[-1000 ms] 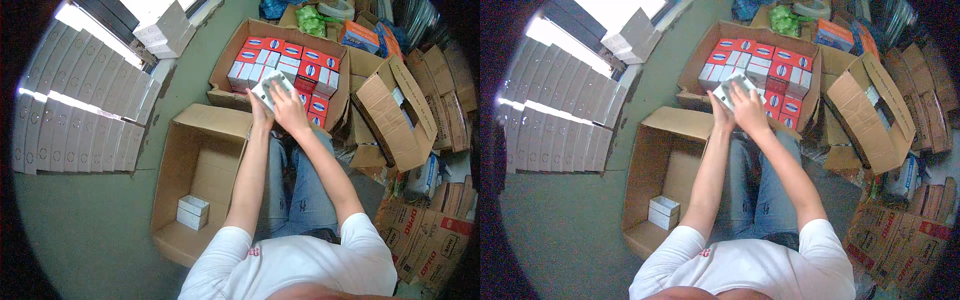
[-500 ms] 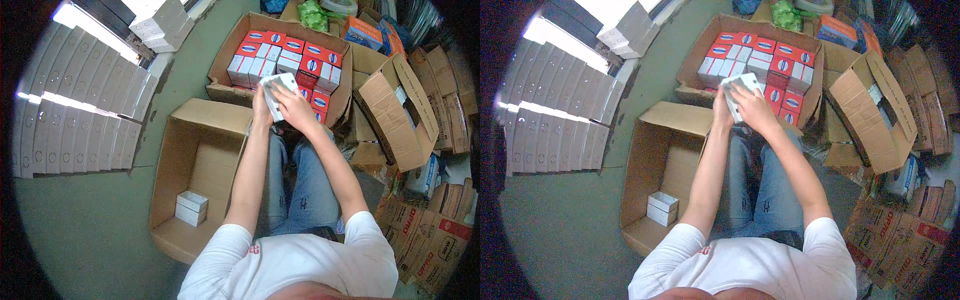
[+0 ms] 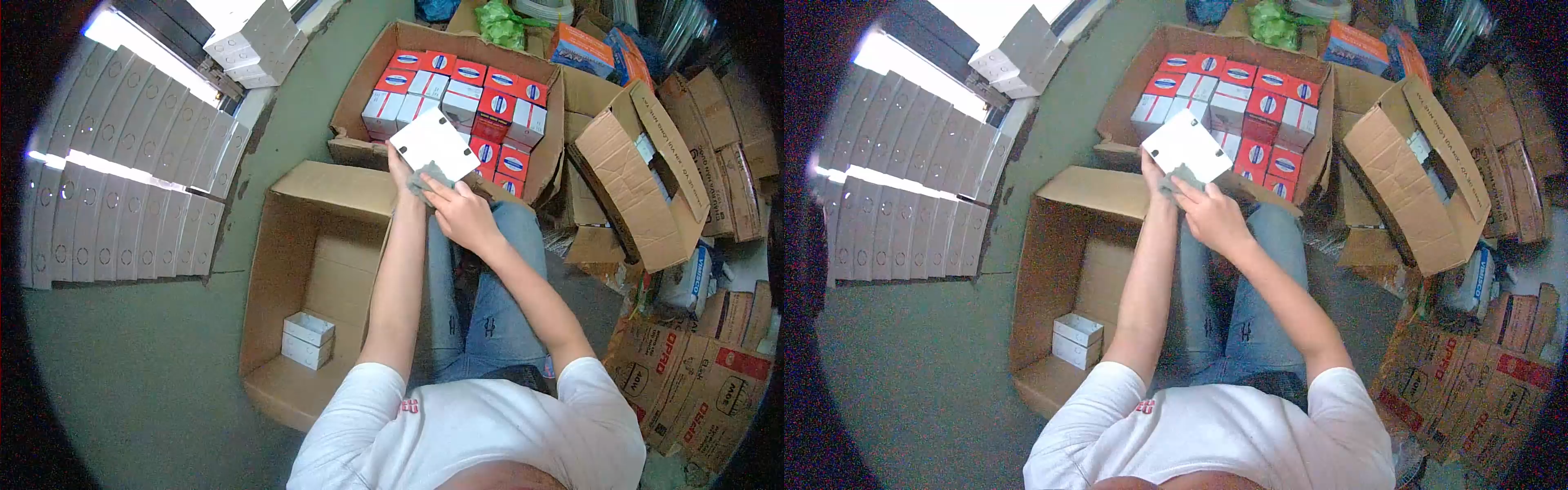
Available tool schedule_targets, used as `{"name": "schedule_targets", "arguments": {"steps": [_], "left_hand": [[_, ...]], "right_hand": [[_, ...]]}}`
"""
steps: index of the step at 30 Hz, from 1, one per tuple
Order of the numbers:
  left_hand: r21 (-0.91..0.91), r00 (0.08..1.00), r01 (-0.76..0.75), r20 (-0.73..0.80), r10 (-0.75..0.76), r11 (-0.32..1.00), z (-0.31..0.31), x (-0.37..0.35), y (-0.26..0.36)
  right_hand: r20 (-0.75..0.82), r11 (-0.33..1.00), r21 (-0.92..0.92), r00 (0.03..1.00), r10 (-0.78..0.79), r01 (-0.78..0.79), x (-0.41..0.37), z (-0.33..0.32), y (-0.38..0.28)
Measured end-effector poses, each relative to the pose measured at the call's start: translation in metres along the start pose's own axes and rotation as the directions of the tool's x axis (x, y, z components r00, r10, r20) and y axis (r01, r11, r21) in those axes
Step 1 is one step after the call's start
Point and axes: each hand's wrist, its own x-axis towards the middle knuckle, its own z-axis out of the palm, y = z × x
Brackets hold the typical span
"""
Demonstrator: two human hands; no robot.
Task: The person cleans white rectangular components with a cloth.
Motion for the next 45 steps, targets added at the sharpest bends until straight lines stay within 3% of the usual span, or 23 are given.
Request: {"name": "schedule_targets", "arguments": {"steps": [1, 4, 7, 10, 13, 14, 15, 17, 20, 24, 27, 28, 31, 34, 37, 41, 45], "left_hand": [[-0.005, 0.999, -0.024, 0.044, 0.024, 1.000, -0.002, -0.001, 0.000], [0.066, 0.993, -0.097, -0.057, 0.101, 0.993, 0.000, -0.001, -0.005], [0.139, 0.972, -0.165, -0.144, 0.185, 0.977, 0.006, -0.003, -0.004], [0.043, 0.983, -0.163, -0.082, 0.166, 0.986, 0.006, -0.003, 0.000], [0.003, 0.982, -0.178, -0.066, 0.178, 0.984, 0.006, -0.002, 0.001], [0.032, 0.980, -0.184, -0.067, 0.186, 0.982, 0.004, 0.001, 0.000], [0.063, 0.979, -0.188, -0.066, 0.192, 0.980, -0.002, 0.003, -0.002], [0.078, 0.981, -0.167, -0.089, 0.174, 0.983, -0.009, 0.007, -0.008], [0.104, 0.985, -0.125, -0.102, 0.136, 0.987, 0.000, 0.003, -0.007], [0.210, 0.988, -0.068, -0.121, 0.095, 0.975, 0.010, -0.005, -0.008], [0.148, 0.996, -0.053, -0.060, 0.062, 0.988, 0.007, -0.002, -0.009], [0.149, 0.999, -0.038, -0.031, 0.044, 0.988, 0.004, 0.000, -0.009], [0.180, 0.997, -0.048, -0.048, 0.057, 0.983, 0.004, 0.002, -0.014], [0.161, 0.998, 0.012, -0.070, 0.000, 0.987, 0.004, 0.000, -0.011], [0.231, 0.993, 0.047, -0.119, -0.019, 0.972, 0.001, 0.000, -0.012], [0.160, 0.994, 0.056, -0.098, -0.041, 0.985, 0.005, -0.002, -0.012], [0.305, 0.985, 0.114, -0.158, -0.067, 0.946, 0.015, -0.008, -0.016]], "right_hand": [[0.030, 0.999, 0.017, 0.999, 0.030, -0.030, -0.003, 0.000, 0.001], [-0.119, 0.980, -0.113, 0.981, 0.151, -0.165, -0.001, 0.002, 0.013], [-0.205, 0.957, -0.207, 0.965, 0.161, -0.203, 0.000, 0.008, 0.015], [-0.116, 0.968, -0.212, 0.987, 0.114, -0.137, -0.011, 0.012, 0.008], [-0.149, 0.959, -0.251, 0.984, 0.096, -0.132, -0.017, 0.005, 0.022], [-0.192, 0.933, -0.306, 0.972, 0.135, -0.190, -0.016, 0.003, 0.027], [-0.146, 0.931, -0.245, 0.960, 0.240, -0.270, -0.012, -0.005, 0.028], [-0.185, 0.922, -0.269, 0.955, 0.232, -0.277, -0.006, -0.007, 0.034], [-0.157, 0.929, -0.289, 0.969, 0.193, -0.232, -0.007, 0.000, 0.032], [0.038, 0.988, -0.059, 0.989, 0.143, -0.141, -0.030, -0.005, 0.010], [-0.013, 0.982, -0.100, 0.987, 0.159, -0.160, -0.042, -0.008, 0.020], [-0.013, 0.968, -0.086, 0.971, 0.237, -0.238, -0.040, -0.012, 0.023], [-0.108, 0.964, -0.129, 0.969, 0.221, -0.234, -0.028, -0.012, 0.032], [-0.082, 0.960, -0.252, 0.991, 0.106, -0.124, -0.031, 0.000, 0.024], [0.098, 0.966, -0.258, 0.995, -0.006, 0.031, -0.040, -0.007, 0.019], [-0.059, 0.919, -0.370, 0.990, 0.124, -0.137, -0.028, -0.023, 0.042], [-0.047, 0.842, -0.539, 0.999, -0.018, -0.010, -0.017, -0.019, 0.040]]}}
